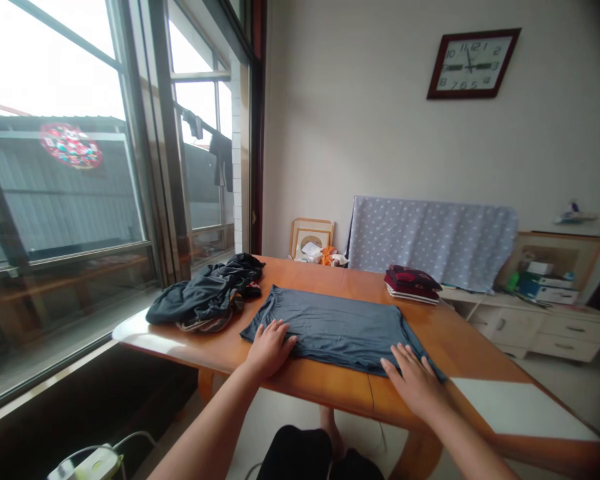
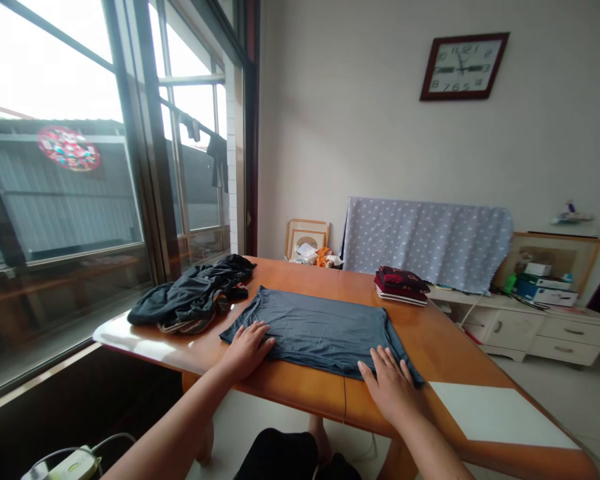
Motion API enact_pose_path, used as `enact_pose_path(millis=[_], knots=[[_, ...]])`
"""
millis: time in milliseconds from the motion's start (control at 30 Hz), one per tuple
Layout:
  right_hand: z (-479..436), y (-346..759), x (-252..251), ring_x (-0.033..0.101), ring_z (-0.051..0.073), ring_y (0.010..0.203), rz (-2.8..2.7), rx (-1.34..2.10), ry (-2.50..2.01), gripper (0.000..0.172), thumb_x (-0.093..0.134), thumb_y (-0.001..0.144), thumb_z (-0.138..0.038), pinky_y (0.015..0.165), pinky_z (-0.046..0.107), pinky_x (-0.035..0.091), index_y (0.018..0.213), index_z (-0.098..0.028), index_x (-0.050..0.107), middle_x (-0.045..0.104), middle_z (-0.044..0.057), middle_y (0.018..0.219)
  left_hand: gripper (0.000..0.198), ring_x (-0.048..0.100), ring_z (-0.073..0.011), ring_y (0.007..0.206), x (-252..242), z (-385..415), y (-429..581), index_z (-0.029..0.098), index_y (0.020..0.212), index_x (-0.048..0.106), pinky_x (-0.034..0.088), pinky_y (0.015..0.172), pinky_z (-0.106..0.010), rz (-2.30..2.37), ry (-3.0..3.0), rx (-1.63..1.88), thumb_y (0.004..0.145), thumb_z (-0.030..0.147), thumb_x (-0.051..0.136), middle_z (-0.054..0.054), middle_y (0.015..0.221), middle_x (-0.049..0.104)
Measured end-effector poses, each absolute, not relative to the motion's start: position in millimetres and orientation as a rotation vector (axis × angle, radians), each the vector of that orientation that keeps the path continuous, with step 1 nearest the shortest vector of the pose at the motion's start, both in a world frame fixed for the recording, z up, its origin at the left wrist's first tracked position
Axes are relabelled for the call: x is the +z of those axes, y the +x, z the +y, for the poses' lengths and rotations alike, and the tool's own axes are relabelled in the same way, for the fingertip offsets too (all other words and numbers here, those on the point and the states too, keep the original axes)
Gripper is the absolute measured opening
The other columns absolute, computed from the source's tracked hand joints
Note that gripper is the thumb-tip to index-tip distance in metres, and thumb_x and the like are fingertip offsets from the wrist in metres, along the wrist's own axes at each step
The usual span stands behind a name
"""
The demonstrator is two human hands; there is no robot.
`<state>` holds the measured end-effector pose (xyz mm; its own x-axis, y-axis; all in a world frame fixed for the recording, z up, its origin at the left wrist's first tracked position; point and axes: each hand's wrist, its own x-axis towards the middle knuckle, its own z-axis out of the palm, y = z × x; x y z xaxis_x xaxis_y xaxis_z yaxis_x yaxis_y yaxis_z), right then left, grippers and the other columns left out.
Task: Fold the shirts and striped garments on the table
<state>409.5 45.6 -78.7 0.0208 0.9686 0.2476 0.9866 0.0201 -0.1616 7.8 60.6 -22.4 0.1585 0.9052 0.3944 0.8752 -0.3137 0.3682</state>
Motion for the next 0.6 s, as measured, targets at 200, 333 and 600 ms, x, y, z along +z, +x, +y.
enact_pose_path(millis=[200,333,600], knots=[[40,416,-79,0.045,0.027,0.140,-1.905,-0.114,-1.820,0.066,0.029,0.096,-0.054,0.118,0.039,0.031,0.136,-0.012,0.060,0.058,0.014,0.143,0.038,0.061,-0.0214,0.120,-22,54,-25,0.023,0.126,0.060,0.046,0.106,-0.036,1.951,2.063,1.206,0.100,0.033,0.034,-0.009,0.128,0.067],[39,418,-81,0.057,0.028,0.127,-1.893,-0.132,-1.766,0.055,0.032,0.095,-0.046,0.111,0.036,0.040,0.123,-0.014,0.066,0.065,0.014,0.133,0.039,0.063,-0.0228,0.117,-24,47,-56,0.023,0.127,0.058,0.049,0.100,-0.038,2.142,1.829,1.317,0.100,0.029,0.031,-0.009,0.124,0.069],[40,421,-86,0.068,0.028,0.105,-1.885,-0.289,-1.589,0.036,0.041,0.095,-0.040,0.095,0.037,0.049,0.105,-0.020,0.069,0.073,0.012,0.112,0.033,0.065,-0.0218,0.111,-29,44,-73,0.023,0.124,0.059,0.048,0.093,-0.033,2.281,1.765,1.220,0.098,0.030,0.039,-0.007,0.121,0.071]])
